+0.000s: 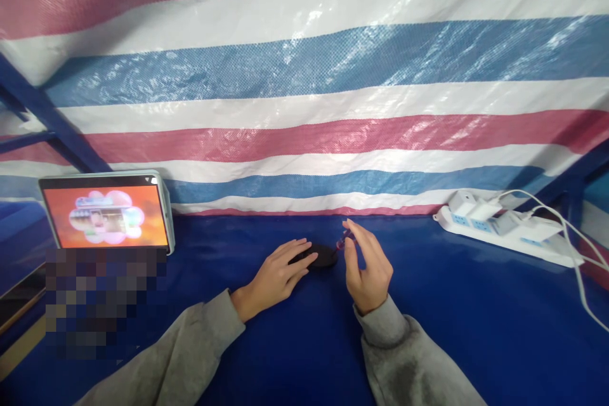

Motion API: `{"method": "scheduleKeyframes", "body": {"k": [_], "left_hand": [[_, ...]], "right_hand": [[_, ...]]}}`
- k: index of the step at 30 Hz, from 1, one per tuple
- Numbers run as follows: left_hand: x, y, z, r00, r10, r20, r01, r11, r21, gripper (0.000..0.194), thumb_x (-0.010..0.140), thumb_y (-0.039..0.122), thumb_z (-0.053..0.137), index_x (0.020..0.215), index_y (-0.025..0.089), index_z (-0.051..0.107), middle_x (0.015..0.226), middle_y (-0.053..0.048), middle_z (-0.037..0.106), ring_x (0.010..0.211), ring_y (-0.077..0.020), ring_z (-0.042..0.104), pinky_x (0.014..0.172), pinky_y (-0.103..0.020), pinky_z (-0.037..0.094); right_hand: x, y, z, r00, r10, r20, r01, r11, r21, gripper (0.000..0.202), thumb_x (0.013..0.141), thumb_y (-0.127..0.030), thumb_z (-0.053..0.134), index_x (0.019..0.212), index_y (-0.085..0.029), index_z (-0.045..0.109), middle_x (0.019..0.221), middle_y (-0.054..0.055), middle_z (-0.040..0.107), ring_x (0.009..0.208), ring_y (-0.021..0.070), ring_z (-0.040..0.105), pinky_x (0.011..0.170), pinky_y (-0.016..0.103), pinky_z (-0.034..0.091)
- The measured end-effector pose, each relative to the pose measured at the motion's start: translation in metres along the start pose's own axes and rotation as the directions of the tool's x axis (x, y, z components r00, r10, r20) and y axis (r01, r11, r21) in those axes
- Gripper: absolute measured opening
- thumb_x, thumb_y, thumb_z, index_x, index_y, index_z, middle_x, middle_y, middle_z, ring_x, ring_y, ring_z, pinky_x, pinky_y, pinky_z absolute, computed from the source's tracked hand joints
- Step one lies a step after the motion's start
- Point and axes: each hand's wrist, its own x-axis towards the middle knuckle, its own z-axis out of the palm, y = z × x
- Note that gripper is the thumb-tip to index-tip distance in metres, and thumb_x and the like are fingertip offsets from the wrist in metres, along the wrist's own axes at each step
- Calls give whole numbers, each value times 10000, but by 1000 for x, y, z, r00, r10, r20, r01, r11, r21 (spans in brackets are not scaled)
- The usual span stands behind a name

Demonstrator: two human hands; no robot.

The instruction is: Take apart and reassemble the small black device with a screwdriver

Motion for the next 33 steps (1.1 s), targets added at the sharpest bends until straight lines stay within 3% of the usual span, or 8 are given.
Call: {"method": "scheduleKeyframes", "body": {"k": [7, 11, 19, 25, 30, 33], "left_hand": [[0, 0, 0, 1000, -5, -2, 5, 1000, -8, 341, 1015, 215, 479, 1340, 217, 585, 1383, -101, 592, 1348, -240, 513, 1119, -469, 463], [0, 0, -1, 1000, 1, -6, -1, 1000, -5, 350, 1014, 212, 477, 1349, 225, 577, 1386, -99, 590, 1350, -242, 511, 1114, -474, 468], [1, 1, -2, 1000, 3, -6, -3, 1000, 4, 343, 1015, 211, 478, 1342, 217, 582, 1384, -102, 592, 1339, -242, 523, 1107, -472, 474], [0, 0, 0, 1000, -6, -3, 6, 1000, 2, 352, 1014, 212, 478, 1352, 230, 575, 1391, -98, 587, 1352, -243, 511, 1115, -478, 465], [0, 0, 0, 1000, 2, -6, -2, 1000, 1, 349, 1013, 208, 475, 1346, 220, 580, 1386, -102, 589, 1342, -249, 520, 1109, -484, 472], [1, 1, -1, 1000, 10, -5, -10, 1000, 2, 346, 1011, 208, 479, 1341, 214, 583, 1381, -104, 592, 1342, -248, 519, 1111, -476, 471]], "right_hand": [[1, -1, 0, 999, 28, 14, -28, 1000, -5, 329, 940, -201, 540, 1257, -196, 628, 1049, 114, 747, 909, 224, 718, 812, 403, 604], [0, 0, 1, 1000, 19, -4, -19, 1000, -6, 320, 924, -222, 578, 1238, -208, 641, 1020, 97, 755, 840, 209, 724, 767, 363, 609], [-1, 0, 1, 1000, 9, 19, -9, 1000, -13, 378, 935, -160, 533, 1306, -197, 593, 1049, 105, 745, 849, 191, 706, 780, 359, 593], [-4, 3, 3, 997, 74, 8, -74, 997, -2, 320, 916, -250, 591, 1229, -195, 632, 982, 95, 745, 783, 192, 695, 714, 352, 596], [-5, 2, 3, 995, 90, 37, -92, 993, 75, 371, 948, -199, 517, 1314, -206, 583, 1082, 108, 727, 818, 187, 702, 749, 373, 604], [-3, 0, 2, 998, 55, 27, -56, 998, 20, 385, 924, -183, 568, 1307, -206, 594, 1006, 92, 737, 764, 173, 688, 732, 350, 594]]}}
